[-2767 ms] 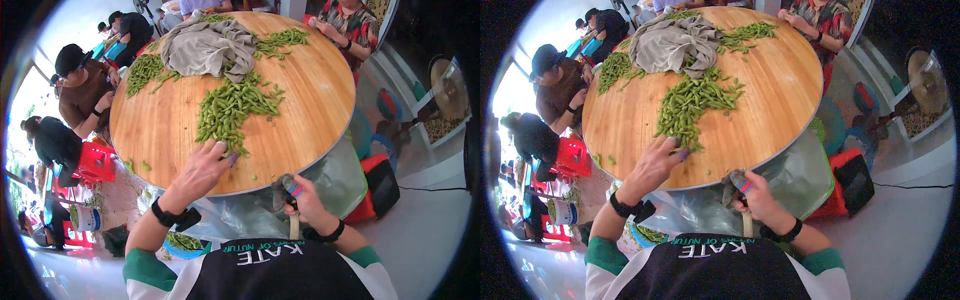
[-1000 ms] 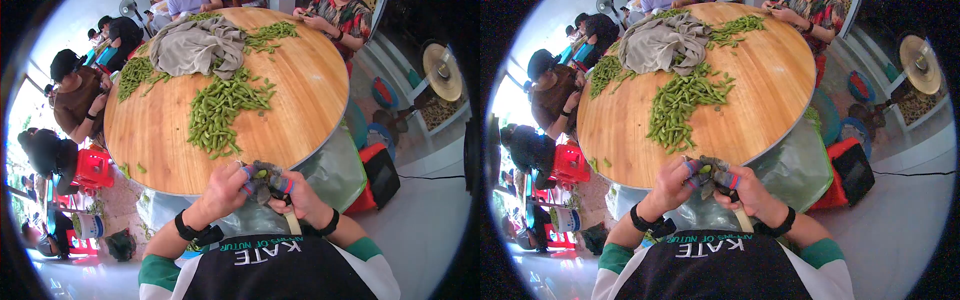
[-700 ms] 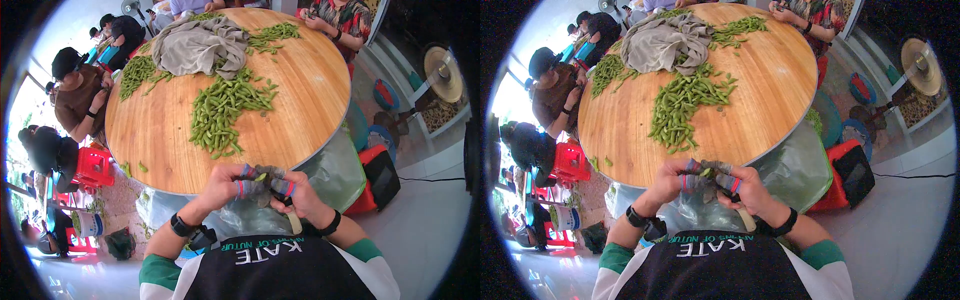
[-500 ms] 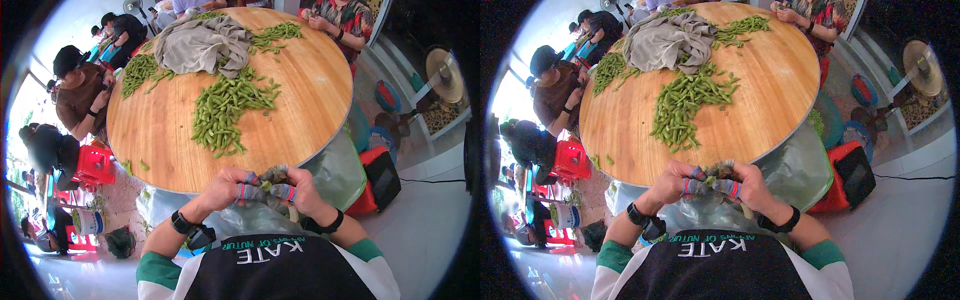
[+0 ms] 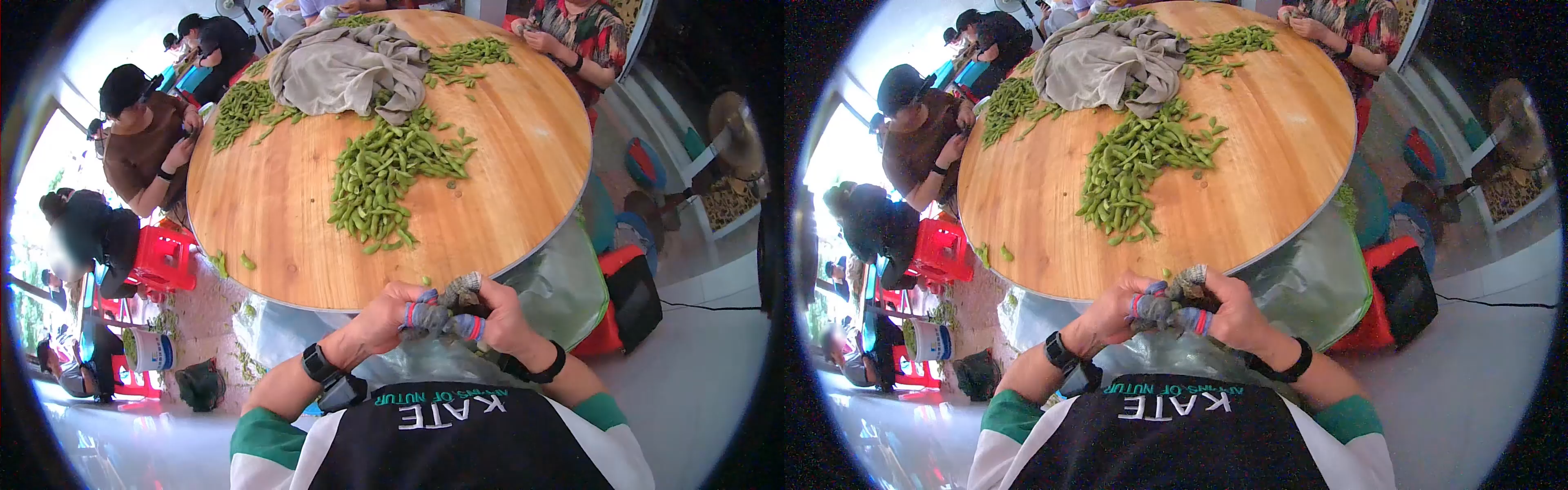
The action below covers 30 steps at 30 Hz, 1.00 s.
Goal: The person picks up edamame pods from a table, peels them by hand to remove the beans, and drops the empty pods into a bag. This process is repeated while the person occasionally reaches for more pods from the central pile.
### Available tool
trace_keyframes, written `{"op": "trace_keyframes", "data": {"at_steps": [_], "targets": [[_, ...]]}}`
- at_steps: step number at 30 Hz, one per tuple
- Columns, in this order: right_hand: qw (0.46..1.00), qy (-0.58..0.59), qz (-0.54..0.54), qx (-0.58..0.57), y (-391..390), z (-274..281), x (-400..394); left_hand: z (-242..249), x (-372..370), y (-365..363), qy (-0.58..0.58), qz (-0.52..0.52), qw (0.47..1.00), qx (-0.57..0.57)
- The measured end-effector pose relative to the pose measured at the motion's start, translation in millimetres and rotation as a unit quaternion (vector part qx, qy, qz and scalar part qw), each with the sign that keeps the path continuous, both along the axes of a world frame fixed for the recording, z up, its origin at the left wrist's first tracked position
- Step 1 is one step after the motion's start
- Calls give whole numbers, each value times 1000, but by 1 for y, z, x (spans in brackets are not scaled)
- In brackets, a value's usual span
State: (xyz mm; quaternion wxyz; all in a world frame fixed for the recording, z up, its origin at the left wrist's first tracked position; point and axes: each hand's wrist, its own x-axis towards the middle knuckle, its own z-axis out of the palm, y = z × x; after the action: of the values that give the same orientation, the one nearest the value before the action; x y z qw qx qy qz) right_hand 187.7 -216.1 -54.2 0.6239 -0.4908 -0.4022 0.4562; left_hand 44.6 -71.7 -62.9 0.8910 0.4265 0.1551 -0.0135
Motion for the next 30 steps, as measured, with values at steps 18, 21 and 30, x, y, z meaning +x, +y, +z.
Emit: {"op": "trace_keyframes", "data": {"at_steps": [18, 21, 30], "targets": [[976, -212, 43, 41, -6, 5, 0, -2, -12, -2, 36, -65, 986, 152], [970, -239, 41, 16, -6, 5, -3, 9, -14, -1, 23, -75, 977, 199], [965, -262, 20, -16, -2, -1, -10, 24, -30, 9, -63, -112, 892, 433]]}}
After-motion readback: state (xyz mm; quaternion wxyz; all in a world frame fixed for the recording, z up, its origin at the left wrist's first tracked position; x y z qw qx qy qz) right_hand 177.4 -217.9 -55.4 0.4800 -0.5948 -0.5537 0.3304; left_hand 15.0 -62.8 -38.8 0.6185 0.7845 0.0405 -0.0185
